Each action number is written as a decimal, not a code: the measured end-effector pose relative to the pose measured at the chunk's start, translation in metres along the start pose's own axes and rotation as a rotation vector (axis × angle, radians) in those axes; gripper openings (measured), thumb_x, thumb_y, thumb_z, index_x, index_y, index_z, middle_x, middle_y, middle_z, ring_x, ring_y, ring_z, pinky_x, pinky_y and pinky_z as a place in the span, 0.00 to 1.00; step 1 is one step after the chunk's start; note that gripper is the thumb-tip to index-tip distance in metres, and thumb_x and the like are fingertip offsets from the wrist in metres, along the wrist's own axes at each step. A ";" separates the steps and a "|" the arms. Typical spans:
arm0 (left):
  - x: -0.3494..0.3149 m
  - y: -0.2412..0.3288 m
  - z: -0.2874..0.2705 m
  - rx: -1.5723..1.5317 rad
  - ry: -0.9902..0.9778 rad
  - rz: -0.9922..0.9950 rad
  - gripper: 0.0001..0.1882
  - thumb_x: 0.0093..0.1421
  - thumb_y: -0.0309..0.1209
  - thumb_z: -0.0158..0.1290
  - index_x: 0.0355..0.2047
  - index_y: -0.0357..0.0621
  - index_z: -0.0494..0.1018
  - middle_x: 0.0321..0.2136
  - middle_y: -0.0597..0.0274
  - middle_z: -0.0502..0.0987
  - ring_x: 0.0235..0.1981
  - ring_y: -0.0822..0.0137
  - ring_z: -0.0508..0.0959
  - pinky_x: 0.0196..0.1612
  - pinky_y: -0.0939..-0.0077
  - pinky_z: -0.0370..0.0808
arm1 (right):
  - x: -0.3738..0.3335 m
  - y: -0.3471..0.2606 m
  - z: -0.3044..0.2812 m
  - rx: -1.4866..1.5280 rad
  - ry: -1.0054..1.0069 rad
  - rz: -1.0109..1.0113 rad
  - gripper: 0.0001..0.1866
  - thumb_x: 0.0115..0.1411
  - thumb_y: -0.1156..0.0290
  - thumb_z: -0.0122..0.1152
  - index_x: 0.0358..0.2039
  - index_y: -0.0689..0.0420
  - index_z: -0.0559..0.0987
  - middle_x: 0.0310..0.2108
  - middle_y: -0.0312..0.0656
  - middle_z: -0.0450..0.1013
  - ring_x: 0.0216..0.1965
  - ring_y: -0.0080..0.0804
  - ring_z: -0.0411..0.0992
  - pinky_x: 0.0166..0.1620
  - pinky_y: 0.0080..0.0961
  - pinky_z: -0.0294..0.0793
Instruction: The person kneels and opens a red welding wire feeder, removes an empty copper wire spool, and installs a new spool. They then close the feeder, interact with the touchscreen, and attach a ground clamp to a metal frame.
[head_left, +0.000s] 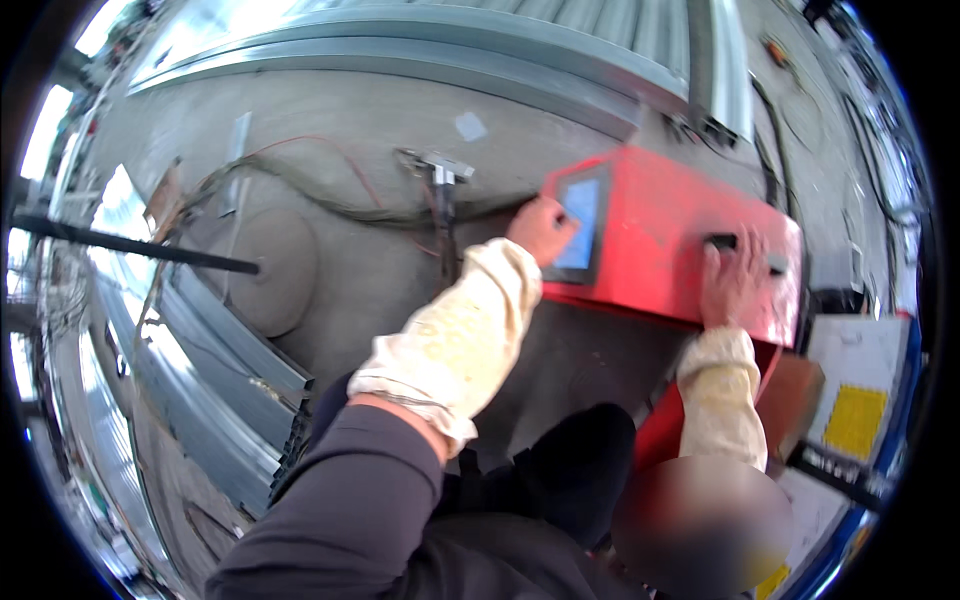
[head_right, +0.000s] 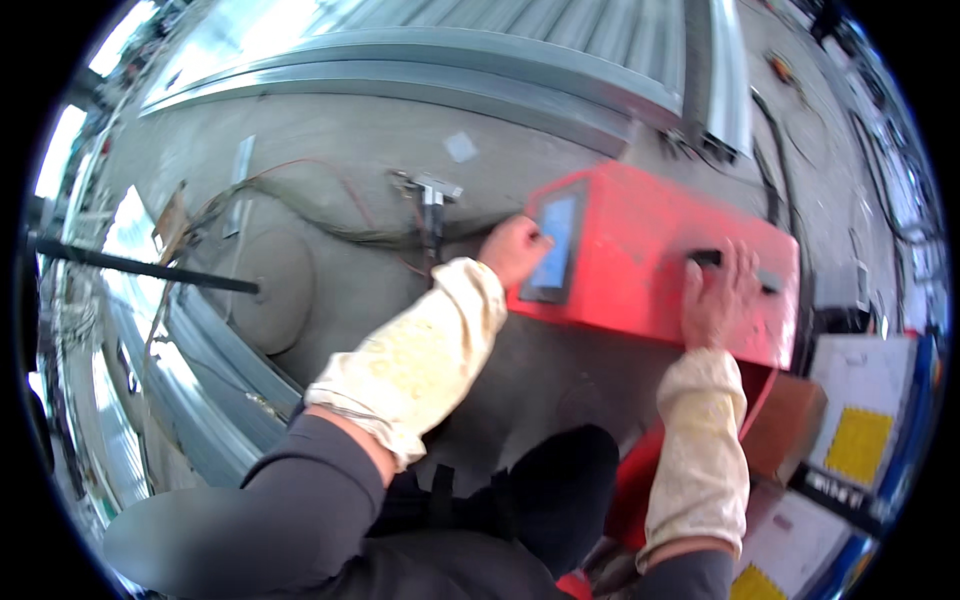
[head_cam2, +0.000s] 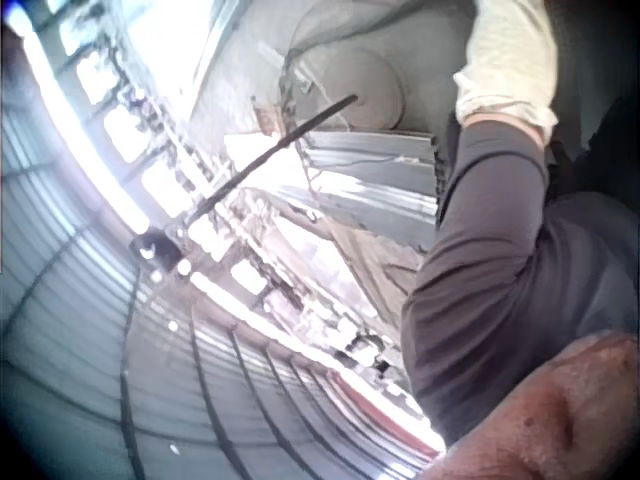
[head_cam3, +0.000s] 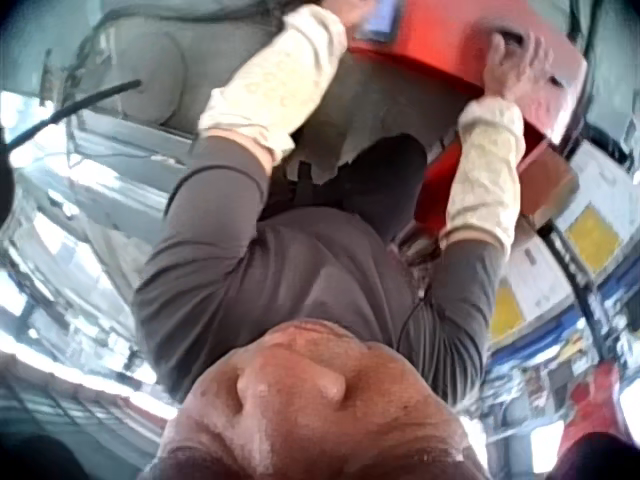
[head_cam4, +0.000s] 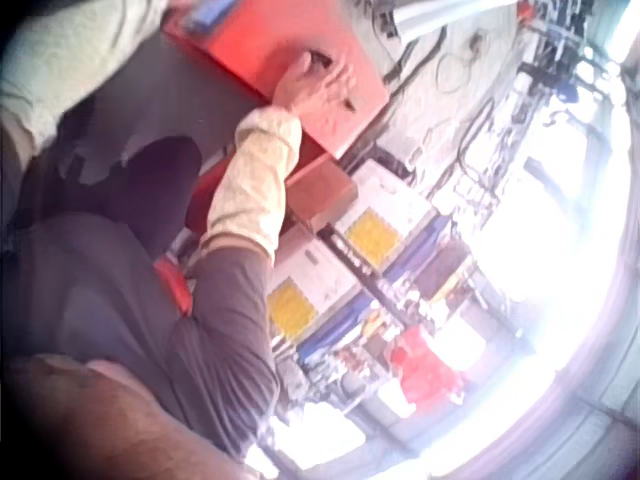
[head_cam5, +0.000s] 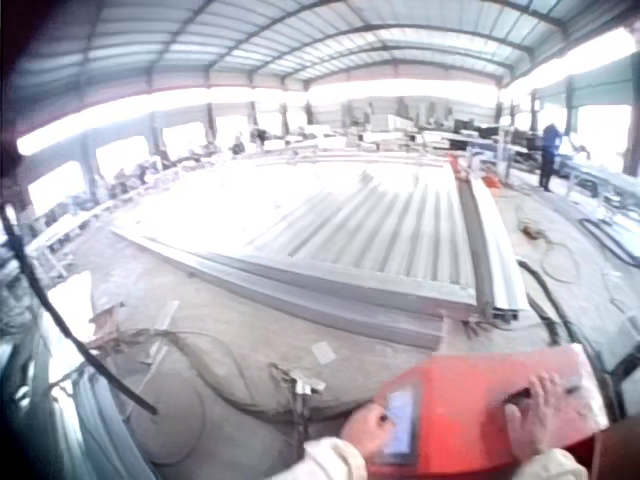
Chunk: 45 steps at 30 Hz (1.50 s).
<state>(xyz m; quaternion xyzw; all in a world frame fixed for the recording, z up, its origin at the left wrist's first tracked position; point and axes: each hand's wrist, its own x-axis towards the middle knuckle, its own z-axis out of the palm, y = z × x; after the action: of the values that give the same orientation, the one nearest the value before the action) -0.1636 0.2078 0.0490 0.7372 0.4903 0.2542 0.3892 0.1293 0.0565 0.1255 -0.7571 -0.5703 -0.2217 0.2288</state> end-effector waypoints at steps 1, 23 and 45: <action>-0.002 0.008 -0.007 0.006 -0.015 -0.034 0.19 0.57 0.43 0.59 0.33 0.36 0.75 0.30 0.45 0.79 0.33 0.47 0.79 0.38 0.57 0.75 | 0.000 0.000 -0.001 0.044 -0.009 0.033 0.35 0.59 0.55 0.63 0.65 0.51 0.66 0.67 0.46 0.60 0.70 0.49 0.53 0.69 0.53 0.45; -0.040 0.060 -0.047 -0.269 -0.384 0.069 0.14 0.61 0.32 0.58 0.41 0.34 0.72 0.40 0.56 0.79 0.44 0.65 0.77 0.50 0.71 0.71 | -0.293 0.013 -0.172 0.860 -0.361 1.505 0.24 0.71 0.52 0.50 0.53 0.61 0.76 0.44 0.36 0.76 0.44 0.23 0.71 0.50 0.24 0.71; -0.181 0.027 -0.053 -0.076 -0.268 -0.452 0.19 0.59 0.32 0.59 0.47 0.33 0.71 0.51 0.43 0.75 0.56 0.47 0.73 0.60 0.61 0.67 | -0.032 -0.120 -0.009 1.405 0.159 1.915 0.39 0.65 0.33 0.44 0.62 0.52 0.66 0.57 0.39 0.70 0.56 0.36 0.70 0.57 0.40 0.71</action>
<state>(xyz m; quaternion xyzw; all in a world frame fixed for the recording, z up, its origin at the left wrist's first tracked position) -0.2598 0.0526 0.1023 0.6208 0.5767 0.0791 0.5251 0.0045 0.0558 0.1252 -0.5681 0.2465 0.3540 0.7008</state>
